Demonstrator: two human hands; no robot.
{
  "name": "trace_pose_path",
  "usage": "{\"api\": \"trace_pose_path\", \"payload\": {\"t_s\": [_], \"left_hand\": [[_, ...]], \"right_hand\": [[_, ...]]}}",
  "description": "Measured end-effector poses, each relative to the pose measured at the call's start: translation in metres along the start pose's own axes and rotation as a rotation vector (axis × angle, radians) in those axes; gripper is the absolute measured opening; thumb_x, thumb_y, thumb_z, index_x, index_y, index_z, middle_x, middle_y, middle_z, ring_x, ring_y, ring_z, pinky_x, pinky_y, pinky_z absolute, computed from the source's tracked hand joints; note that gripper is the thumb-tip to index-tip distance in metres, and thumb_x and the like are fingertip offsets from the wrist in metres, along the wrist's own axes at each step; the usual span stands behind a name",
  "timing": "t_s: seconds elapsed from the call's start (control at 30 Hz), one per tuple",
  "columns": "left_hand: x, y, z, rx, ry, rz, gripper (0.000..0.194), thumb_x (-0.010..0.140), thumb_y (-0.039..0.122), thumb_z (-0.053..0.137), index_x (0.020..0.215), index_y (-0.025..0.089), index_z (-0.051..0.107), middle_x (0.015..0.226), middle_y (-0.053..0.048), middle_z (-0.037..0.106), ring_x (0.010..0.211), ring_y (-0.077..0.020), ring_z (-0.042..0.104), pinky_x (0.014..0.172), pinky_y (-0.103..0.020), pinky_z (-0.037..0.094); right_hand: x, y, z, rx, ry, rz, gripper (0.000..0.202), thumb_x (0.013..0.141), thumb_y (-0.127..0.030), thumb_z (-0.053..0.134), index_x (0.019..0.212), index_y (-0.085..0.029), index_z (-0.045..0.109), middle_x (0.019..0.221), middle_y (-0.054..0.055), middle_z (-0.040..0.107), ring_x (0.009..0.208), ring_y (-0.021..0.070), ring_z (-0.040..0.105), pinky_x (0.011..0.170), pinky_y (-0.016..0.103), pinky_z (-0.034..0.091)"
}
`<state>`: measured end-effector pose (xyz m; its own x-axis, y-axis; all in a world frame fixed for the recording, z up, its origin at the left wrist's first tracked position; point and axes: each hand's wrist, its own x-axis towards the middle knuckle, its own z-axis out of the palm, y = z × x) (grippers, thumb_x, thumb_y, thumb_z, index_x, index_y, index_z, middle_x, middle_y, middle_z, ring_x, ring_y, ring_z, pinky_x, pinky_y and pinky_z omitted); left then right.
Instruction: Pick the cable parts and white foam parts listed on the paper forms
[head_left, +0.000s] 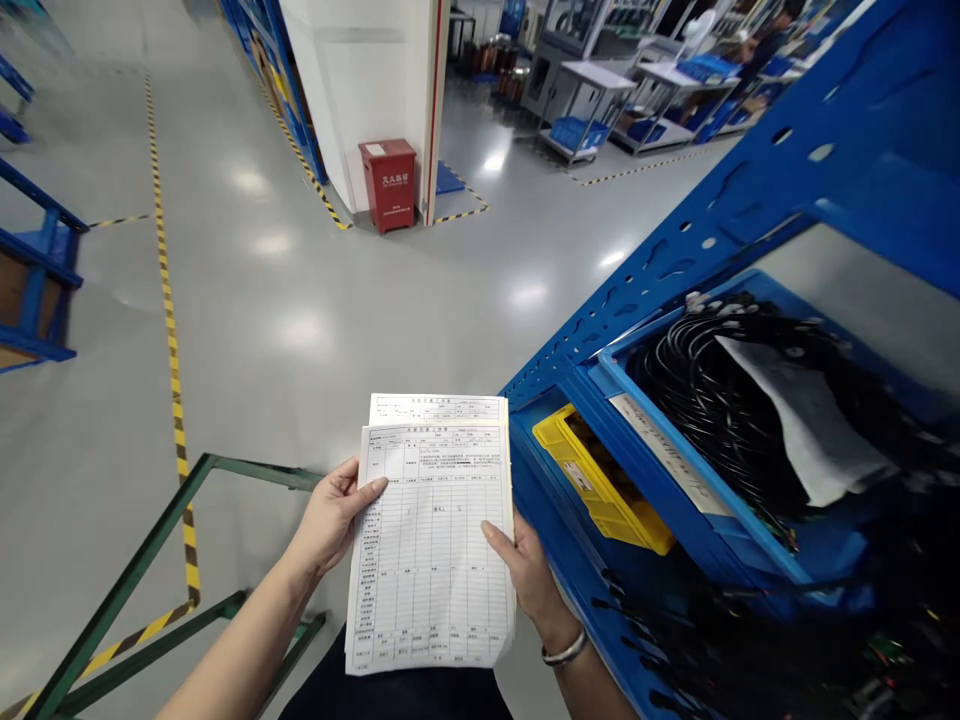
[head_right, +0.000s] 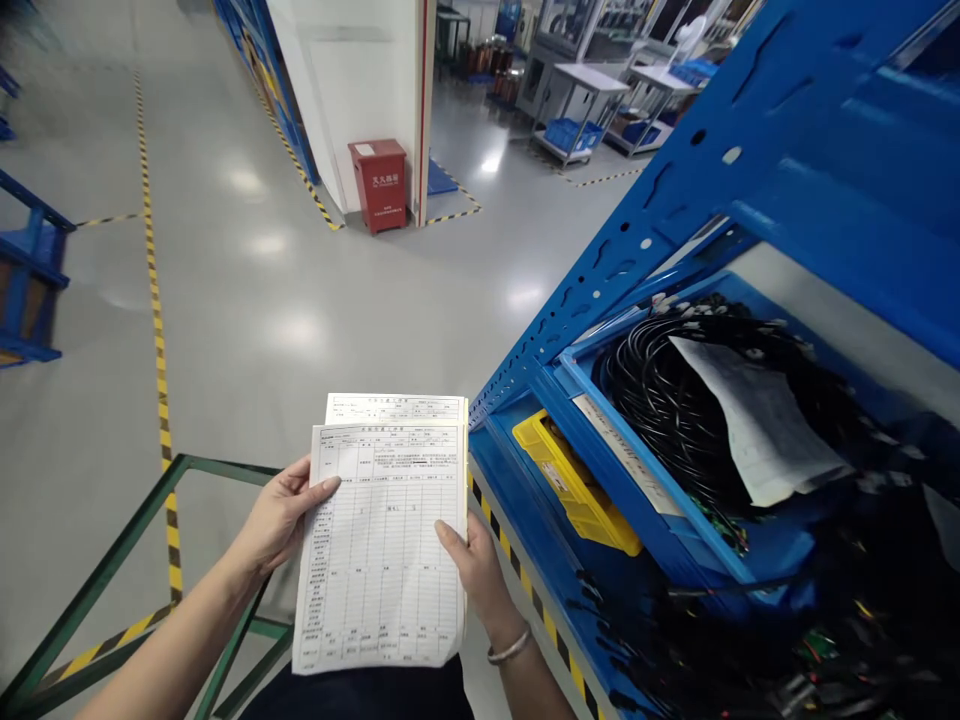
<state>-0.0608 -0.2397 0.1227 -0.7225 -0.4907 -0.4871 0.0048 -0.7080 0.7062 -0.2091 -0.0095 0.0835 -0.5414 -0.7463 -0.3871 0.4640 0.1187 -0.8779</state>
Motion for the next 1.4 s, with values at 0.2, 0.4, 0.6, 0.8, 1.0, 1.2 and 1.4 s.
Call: {"api": "trace_pose_path", "payload": {"t_s": [0.2, 0.4, 0.6, 0.8, 1.0, 1.2, 1.4], "left_hand": [[-0.008, 0.025, -0.011, 0.022, -0.019, 0.07, 0.044, 0.078, 0.024, 0.081, 0.118, 0.017, 0.064, 0.113, -0.01, 0.074, 0.099, -0.0239, 0.071, 0.084, -0.031, 0.06], [-0.009, 0.044, -0.02, 0.056, -0.052, 0.104, 0.043, 0.075, 0.027, 0.082, 0.114, 0.017, 0.067, 0.111, -0.01, 0.074, 0.098, -0.0237, 0.071, 0.084, -0.029, 0.059], [-0.014, 0.065, -0.021, 0.089, -0.078, 0.098, 0.042, 0.072, 0.031, 0.085, 0.109, 0.018, 0.07, 0.106, -0.009, 0.076, 0.094, -0.0236, 0.072, 0.081, -0.03, 0.059], [-0.015, 0.079, -0.027, 0.12, -0.143, 0.116, 0.041, 0.074, 0.03, 0.083, 0.112, 0.019, 0.071, 0.108, -0.008, 0.075, 0.094, -0.0228, 0.072, 0.082, -0.031, 0.058], [-0.016, 0.086, -0.03, 0.128, -0.181, 0.117, 0.044, 0.075, 0.03, 0.083, 0.115, 0.019, 0.07, 0.11, -0.009, 0.075, 0.095, -0.0249, 0.072, 0.082, -0.033, 0.059], [-0.014, 0.082, -0.038, 0.156, -0.138, 0.055, 0.048, 0.068, 0.032, 0.087, 0.112, 0.019, 0.071, 0.104, -0.009, 0.077, 0.088, -0.0242, 0.073, 0.078, -0.032, 0.061], [0.006, 0.052, -0.043, 0.247, -0.127, -0.017, 0.047, 0.071, 0.034, 0.085, 0.114, 0.02, 0.072, 0.116, -0.006, 0.074, 0.106, -0.0216, 0.068, 0.09, -0.025, 0.056]], "right_hand": [[0.0, -0.011, 0.031, 0.047, -0.048, -0.044, 0.044, 0.094, -0.036, 0.064, 0.135, -0.024, 0.058, 0.134, 0.011, 0.062, 0.12, 0.0294, 0.061, 0.102, 0.05, 0.05], [-0.001, -0.015, 0.054, 0.045, -0.056, -0.069, 0.046, 0.093, -0.036, 0.064, 0.136, -0.022, 0.057, 0.133, 0.012, 0.063, 0.118, 0.0294, 0.062, 0.101, 0.05, 0.05], [-0.007, -0.015, 0.071, 0.057, -0.017, -0.1, 0.048, 0.091, -0.041, 0.066, 0.134, -0.02, 0.06, 0.131, 0.013, 0.064, 0.118, 0.031, 0.062, 0.102, 0.052, 0.049], [-0.013, -0.02, 0.09, 0.093, 0.051, -0.112, 0.046, 0.088, -0.043, 0.07, 0.128, -0.022, 0.065, 0.125, 0.012, 0.068, 0.112, 0.0316, 0.065, 0.099, 0.052, 0.051], [-0.019, -0.021, 0.099, 0.078, 0.044, -0.171, 0.044, 0.09, -0.04, 0.068, 0.131, -0.024, 0.062, 0.13, 0.012, 0.065, 0.114, 0.0292, 0.064, 0.099, 0.049, 0.051], [-0.028, -0.016, 0.106, 0.049, 0.126, -0.201, 0.042, 0.087, -0.042, 0.071, 0.121, -0.019, 0.067, 0.121, 0.012, 0.069, 0.109, 0.029, 0.066, 0.101, 0.049, 0.05], [-0.027, 0.006, 0.094, 0.071, 0.229, -0.086, 0.043, 0.085, -0.046, 0.072, 0.118, -0.019, 0.067, 0.119, 0.009, 0.07, 0.109, 0.0291, 0.066, 0.1, 0.048, 0.051]]}}
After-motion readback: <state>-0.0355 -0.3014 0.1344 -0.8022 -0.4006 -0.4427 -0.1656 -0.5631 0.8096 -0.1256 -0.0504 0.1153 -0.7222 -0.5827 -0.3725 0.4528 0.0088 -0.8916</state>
